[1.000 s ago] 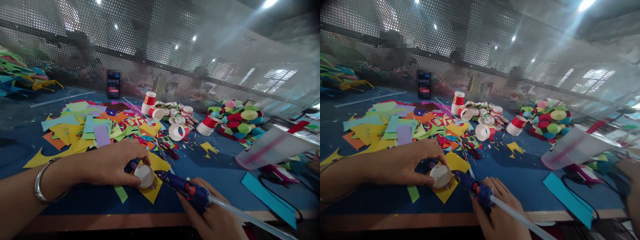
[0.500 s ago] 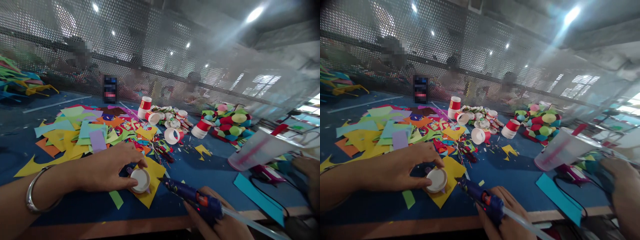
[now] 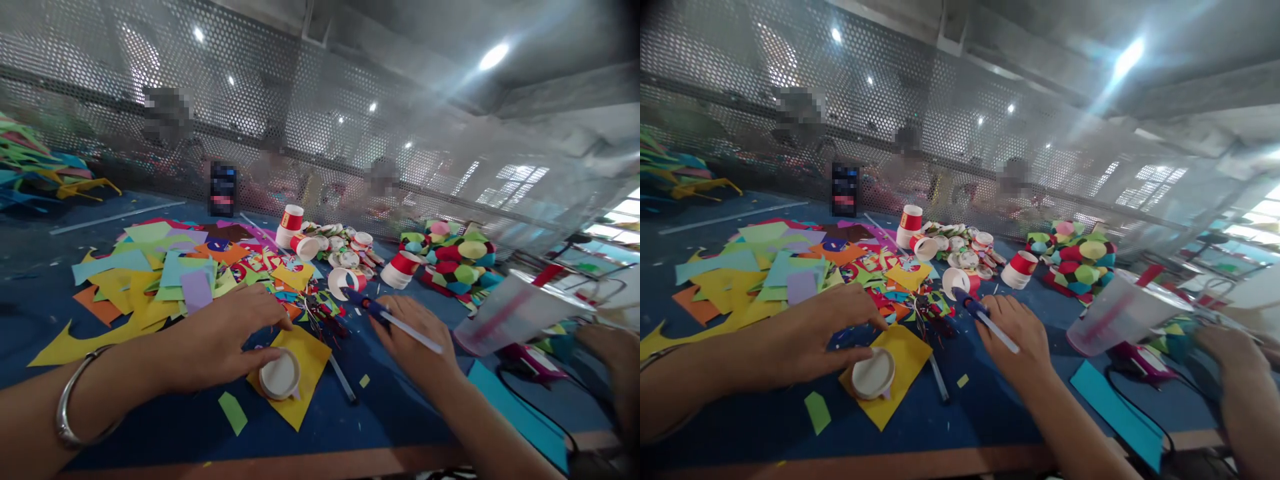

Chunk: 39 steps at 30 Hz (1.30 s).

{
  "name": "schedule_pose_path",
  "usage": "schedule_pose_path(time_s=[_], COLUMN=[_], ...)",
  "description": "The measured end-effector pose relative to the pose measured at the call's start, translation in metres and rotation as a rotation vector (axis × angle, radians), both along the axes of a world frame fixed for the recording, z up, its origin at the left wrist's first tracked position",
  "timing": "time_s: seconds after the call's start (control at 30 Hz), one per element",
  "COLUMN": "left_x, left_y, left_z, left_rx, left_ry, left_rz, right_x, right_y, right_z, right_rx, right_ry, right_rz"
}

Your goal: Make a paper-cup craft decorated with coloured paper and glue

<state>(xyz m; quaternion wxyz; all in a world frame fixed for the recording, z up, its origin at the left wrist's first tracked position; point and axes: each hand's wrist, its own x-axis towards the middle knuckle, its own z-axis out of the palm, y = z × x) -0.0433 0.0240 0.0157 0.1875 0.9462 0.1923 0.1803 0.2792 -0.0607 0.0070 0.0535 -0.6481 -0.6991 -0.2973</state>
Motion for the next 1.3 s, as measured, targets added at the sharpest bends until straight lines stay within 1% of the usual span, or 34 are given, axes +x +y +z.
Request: schedule_pose_path(time_s=[0.07, 0.1, 0.27, 0.43, 0.53, 0.63, 0.77, 0.9, 1.0, 1.1, 1.13, 1.2, 1.3], left_x=[0.001, 0.002, 0.005, 0.007, 0.008, 0.009, 0.008, 0.008, 0.009, 0.011, 0.011, 0.01, 0.006], left_y=[-0.001, -0.003, -0.013, -0.021, -0.023, -0.024, -0.023, -0.021, -0.02, -0.021, -0.021, -0.021, -0.019], left_z=[0.002, 0.003, 0.006, -0.001, -0.005, -0.006, -0.006, -0.009, -0.009, -0.004, -0.002, 0.001, 0.005], left_rx=[0.011, 0.007, -0.017, 0.021, 0.034, 0.025, -0.01, -0.045, -0.086, -0.088, -0.074, -0.021, 0.114], left_ry=[0.001, 0.013, 0.076, 0.068, 0.073, 0.085, 0.097, 0.112, 0.105, 0.099, 0.089, 0.056, 0.003], left_rz=[0.011, 0.012, 0.003, 0.007, 0.023, 0.031, 0.059, 0.09, 0.096, 0.091, 0.09, 0.094, 0.112], right_x=[0.001, 0.001, 0.005, 0.012, 0.018, 0.023, 0.031, 0.034, 0.025, 0.0, -0.011, -0.032, -0.057], right_y=[0.01, 0.013, 0.018, 0.019, 0.02, 0.02, 0.018, 0.011, 0.004, -0.002, -0.002, 0.0, 0.01], right_z=[0.0, -0.001, -0.004, -0.002, 0.005, 0.012, 0.019, 0.025, 0.033, 0.043, 0.046, 0.05, 0.05], right_rx=[-0.07, -0.096, -0.173, -0.24, -0.266, -0.306, -0.405, -0.425, -0.391, -0.311, -0.306, -0.345, -0.413], right_ry=[-0.103, -0.123, -0.128, -0.063, -0.021, 0.03, 0.171, 0.225, 0.262, 0.371, 0.419, 0.515, 0.669], right_rz=[-0.029, -0.028, -0.011, -0.023, -0.035, -0.034, 0.057, 0.136, 0.184, 0.224, 0.245, 0.289, 0.358])
